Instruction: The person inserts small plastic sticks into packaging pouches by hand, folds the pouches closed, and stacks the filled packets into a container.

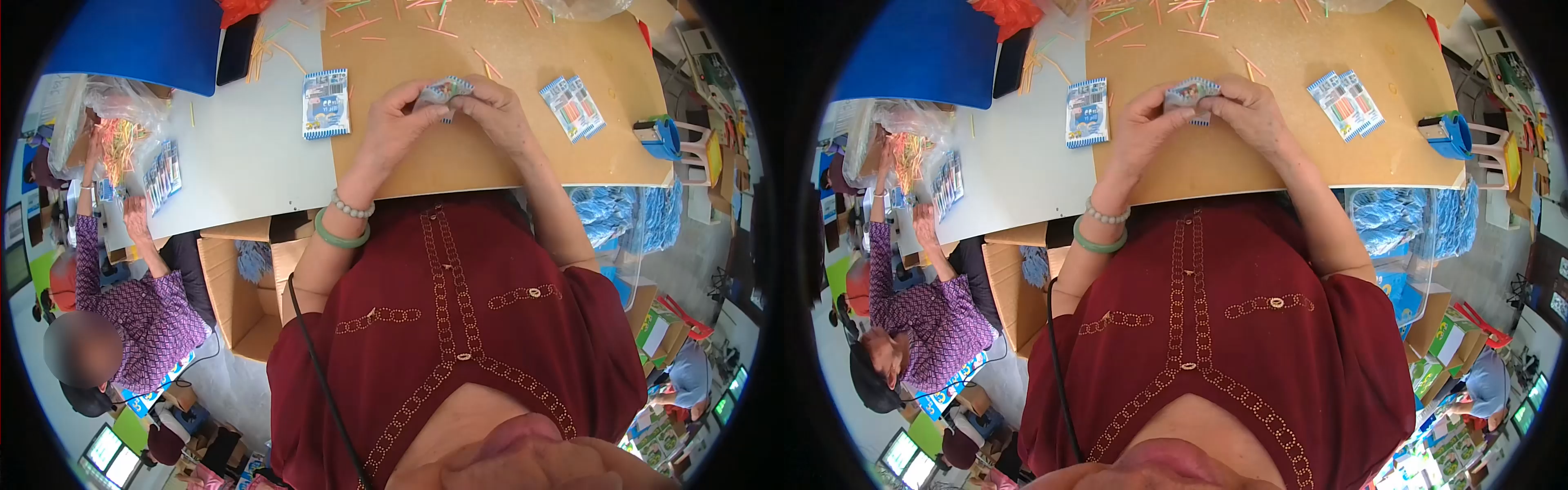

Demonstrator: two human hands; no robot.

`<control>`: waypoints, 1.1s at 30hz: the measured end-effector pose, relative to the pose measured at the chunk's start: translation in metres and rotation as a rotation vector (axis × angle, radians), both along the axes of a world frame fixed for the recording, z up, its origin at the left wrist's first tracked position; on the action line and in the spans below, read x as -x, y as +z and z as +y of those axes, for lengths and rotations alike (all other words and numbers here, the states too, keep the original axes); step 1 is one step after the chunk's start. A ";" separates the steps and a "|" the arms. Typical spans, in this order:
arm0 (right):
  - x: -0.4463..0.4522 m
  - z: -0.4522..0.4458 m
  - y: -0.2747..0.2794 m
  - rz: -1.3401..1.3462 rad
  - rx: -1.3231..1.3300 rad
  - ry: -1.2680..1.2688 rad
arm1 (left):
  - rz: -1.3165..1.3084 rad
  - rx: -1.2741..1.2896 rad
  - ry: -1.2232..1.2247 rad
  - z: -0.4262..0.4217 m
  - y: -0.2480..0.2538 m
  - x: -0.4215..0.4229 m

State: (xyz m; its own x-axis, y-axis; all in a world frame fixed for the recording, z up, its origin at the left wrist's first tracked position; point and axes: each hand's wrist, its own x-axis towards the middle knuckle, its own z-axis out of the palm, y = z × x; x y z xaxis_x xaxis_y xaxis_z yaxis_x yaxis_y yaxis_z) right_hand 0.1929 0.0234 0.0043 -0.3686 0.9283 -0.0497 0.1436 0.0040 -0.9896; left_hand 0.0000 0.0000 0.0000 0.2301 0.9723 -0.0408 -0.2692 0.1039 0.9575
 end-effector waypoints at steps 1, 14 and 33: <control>0.000 0.000 0.004 -0.003 -0.012 0.017 | 0.015 -0.006 0.008 0.001 0.001 0.003; 0.031 0.001 -0.001 0.516 0.164 0.025 | 0.146 -0.174 0.083 0.024 0.025 0.009; -0.022 -0.012 0.014 0.248 0.120 -0.158 | -0.066 -0.025 -0.029 0.030 0.031 -0.015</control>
